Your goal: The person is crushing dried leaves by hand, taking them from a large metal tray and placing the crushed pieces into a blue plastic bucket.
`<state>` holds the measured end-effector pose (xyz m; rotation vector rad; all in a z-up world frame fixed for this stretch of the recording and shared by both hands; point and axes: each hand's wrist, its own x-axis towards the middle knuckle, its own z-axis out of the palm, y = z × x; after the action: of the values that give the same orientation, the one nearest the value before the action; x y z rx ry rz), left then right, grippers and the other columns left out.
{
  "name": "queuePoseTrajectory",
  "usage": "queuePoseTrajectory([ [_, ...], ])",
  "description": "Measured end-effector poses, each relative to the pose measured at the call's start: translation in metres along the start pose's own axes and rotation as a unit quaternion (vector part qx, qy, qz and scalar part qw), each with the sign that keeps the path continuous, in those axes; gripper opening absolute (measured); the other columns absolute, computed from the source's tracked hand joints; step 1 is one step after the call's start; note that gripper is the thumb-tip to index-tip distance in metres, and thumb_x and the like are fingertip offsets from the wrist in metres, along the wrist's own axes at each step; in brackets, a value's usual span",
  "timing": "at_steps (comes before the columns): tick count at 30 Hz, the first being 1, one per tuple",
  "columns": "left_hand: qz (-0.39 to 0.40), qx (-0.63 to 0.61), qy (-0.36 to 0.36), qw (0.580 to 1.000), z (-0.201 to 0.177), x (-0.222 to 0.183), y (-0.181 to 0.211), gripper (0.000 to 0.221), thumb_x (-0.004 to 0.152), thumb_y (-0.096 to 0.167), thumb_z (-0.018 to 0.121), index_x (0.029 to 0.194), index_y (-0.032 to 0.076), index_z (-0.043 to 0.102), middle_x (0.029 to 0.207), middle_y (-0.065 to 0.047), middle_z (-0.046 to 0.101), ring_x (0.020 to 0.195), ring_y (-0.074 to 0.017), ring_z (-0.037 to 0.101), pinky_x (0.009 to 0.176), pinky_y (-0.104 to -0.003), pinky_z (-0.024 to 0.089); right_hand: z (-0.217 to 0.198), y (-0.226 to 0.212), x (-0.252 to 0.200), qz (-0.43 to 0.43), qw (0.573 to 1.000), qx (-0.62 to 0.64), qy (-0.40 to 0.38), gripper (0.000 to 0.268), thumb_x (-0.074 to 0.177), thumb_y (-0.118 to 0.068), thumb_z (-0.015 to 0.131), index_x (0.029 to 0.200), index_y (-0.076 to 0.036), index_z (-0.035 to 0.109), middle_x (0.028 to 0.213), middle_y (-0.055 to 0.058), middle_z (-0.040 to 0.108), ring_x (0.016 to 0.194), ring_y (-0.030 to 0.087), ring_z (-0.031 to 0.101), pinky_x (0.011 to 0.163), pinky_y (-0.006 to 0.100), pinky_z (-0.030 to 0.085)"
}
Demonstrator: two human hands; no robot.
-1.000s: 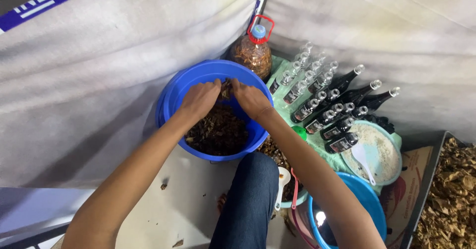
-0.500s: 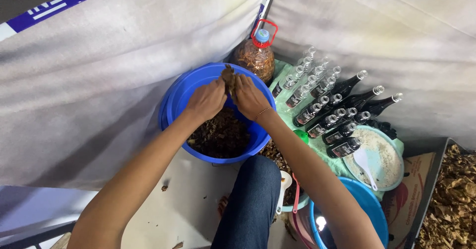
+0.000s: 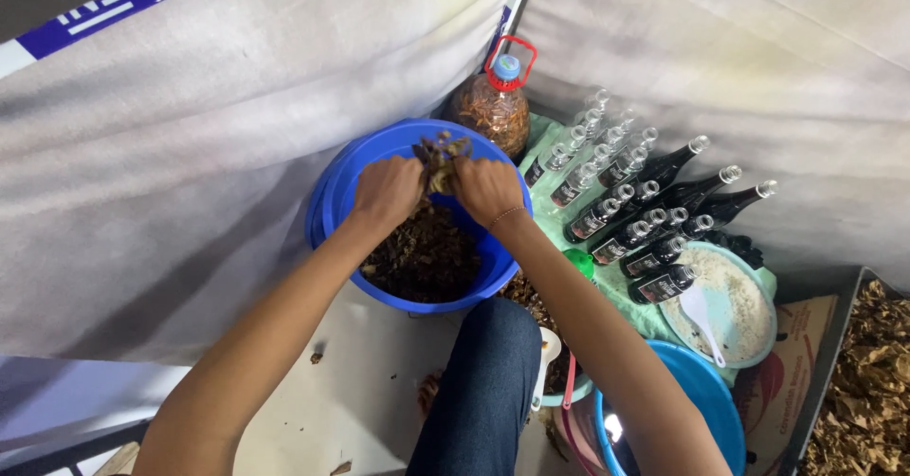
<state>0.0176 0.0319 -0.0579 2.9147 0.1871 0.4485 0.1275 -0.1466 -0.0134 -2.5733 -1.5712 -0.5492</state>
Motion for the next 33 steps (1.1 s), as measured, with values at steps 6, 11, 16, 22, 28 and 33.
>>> queuePoseTrajectory([
  [6, -0.057, -0.055, -0.041, 0.996, -0.060, -0.012, 0.034, 0.050, 0.104, 0.028, 0.054, 0.133, -0.014, 0.052, 0.110, -0.034, 0.067, 0.053, -0.0256, 0.067, 0.039, -0.035, 0.048, -0.050, -0.022, 0.001, -0.082, 0.991, 0.090, -0.054, 0.019, 0.089, -0.008, 0.061, 0.105, 0.002, 0.059, 0.089, 0.015, 0.052, 0.087, 0.034, 0.059, 0.080, 0.040, 0.054],
  [11, -0.016, -0.039, -0.095, 0.995, -0.068, -0.018, 0.044, 0.055, 0.099, -0.008, 0.051, 0.150, -0.017, 0.033, 0.118, -0.037, 0.061, 0.061, -0.0278, 0.067, 0.048, -0.037, 0.045, -0.024, -0.022, -0.005, -0.089, 0.990, 0.059, -0.090, 0.046, 0.090, 0.015, 0.055, 0.134, 0.010, 0.045, 0.106, 0.025, 0.063, 0.090, 0.037, 0.068, 0.077, 0.041, 0.061],
  [16, -0.009, -0.117, -0.081, 0.990, -0.045, -0.018, 0.034, 0.038, 0.099, -0.005, 0.049, 0.135, -0.016, 0.049, 0.072, -0.020, 0.066, 0.043, -0.0141, 0.050, 0.042, -0.030, 0.036, 0.012, -0.013, -0.007, -0.045, 0.993, 0.062, -0.095, 0.041, 0.093, 0.009, 0.055, 0.133, 0.008, 0.051, 0.090, 0.022, 0.072, 0.070, 0.037, 0.074, 0.052, 0.044, 0.064],
  [22, -0.045, -0.125, 0.027, 0.991, -0.046, -0.009, 0.039, 0.038, 0.096, 0.017, 0.054, 0.060, 0.015, 0.043, 0.040, -0.002, 0.037, 0.030, -0.0056, 0.024, 0.030, -0.022, 0.020, 0.016, 0.003, -0.004, -0.004, 1.000, -0.015, -0.007, 0.018, 0.087, -0.029, 0.060, 0.082, -0.014, 0.068, 0.064, 0.012, 0.069, 0.059, 0.036, 0.072, 0.049, 0.048, 0.056],
  [28, -0.107, -0.202, 0.029, 0.973, -0.057, -0.012, 0.052, 0.070, 0.092, -0.012, 0.056, 0.152, -0.008, 0.021, 0.139, -0.046, 0.033, 0.119, -0.0602, 0.057, 0.064, -0.055, 0.059, -0.039, -0.016, -0.007, 0.039, 0.971, 0.214, -0.095, 0.081, 0.084, 0.002, 0.071, 0.153, -0.008, 0.029, 0.123, 0.025, 0.048, 0.093, 0.051, 0.068, 0.066, 0.059, 0.064],
  [33, -0.174, -0.297, 0.038, 0.938, -0.097, -0.033, 0.089, 0.089, 0.086, -0.028, 0.058, 0.161, -0.002, 0.018, 0.160, -0.040, 0.013, 0.126, -0.0536, 0.058, 0.085, -0.063, 0.065, -0.063, -0.027, -0.015, 0.085, 0.959, 0.263, -0.072, 0.066, 0.089, 0.009, 0.071, 0.146, -0.011, 0.044, 0.138, 0.019, 0.043, 0.105, 0.040, 0.072, 0.081, 0.054, 0.066],
])
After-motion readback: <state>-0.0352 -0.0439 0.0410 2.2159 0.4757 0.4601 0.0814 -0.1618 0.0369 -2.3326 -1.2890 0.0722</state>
